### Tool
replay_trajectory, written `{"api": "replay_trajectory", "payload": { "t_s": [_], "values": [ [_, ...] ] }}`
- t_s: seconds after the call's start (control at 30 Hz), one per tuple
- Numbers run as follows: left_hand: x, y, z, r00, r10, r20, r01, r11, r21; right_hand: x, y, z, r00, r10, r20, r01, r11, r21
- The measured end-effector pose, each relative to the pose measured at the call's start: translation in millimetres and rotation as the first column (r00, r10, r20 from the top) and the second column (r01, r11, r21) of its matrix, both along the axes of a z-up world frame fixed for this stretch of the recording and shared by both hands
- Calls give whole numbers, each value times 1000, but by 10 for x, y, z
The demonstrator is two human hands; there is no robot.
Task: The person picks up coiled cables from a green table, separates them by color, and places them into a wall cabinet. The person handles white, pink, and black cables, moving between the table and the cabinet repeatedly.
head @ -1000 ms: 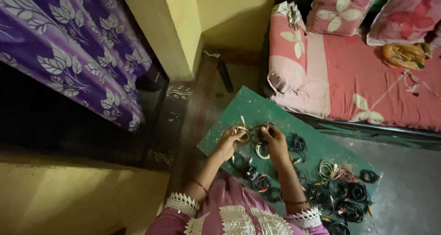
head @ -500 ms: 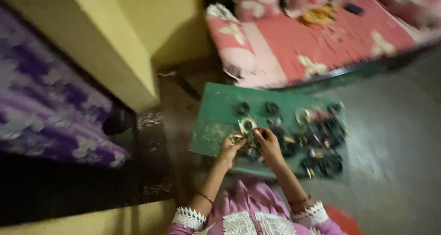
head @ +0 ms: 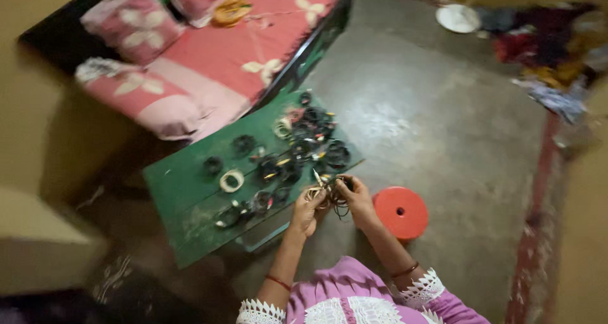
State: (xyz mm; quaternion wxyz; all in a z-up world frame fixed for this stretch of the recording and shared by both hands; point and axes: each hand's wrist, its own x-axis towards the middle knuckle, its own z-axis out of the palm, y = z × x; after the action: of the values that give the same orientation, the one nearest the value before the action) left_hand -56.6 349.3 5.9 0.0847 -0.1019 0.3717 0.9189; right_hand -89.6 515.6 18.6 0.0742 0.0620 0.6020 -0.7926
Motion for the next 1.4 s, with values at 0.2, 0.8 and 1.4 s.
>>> {"api": "replay_trajectory", "payload": {
  "t_s": [0.2,0.8,1.4],
  "values": [
    [-230,877,248,968,-241,77,240,971,20,109,957,82,967,-241,79,248,965,-86],
    [-447,4305,743,698,-672,-246,716,649,258,298,4739,446,867,-487,103,495,820,-287],
    [-1351,7381,506,539,-827,-157,840,513,178,141,7363,475,574,-814,-96,795,581,-176]
  ]
}}
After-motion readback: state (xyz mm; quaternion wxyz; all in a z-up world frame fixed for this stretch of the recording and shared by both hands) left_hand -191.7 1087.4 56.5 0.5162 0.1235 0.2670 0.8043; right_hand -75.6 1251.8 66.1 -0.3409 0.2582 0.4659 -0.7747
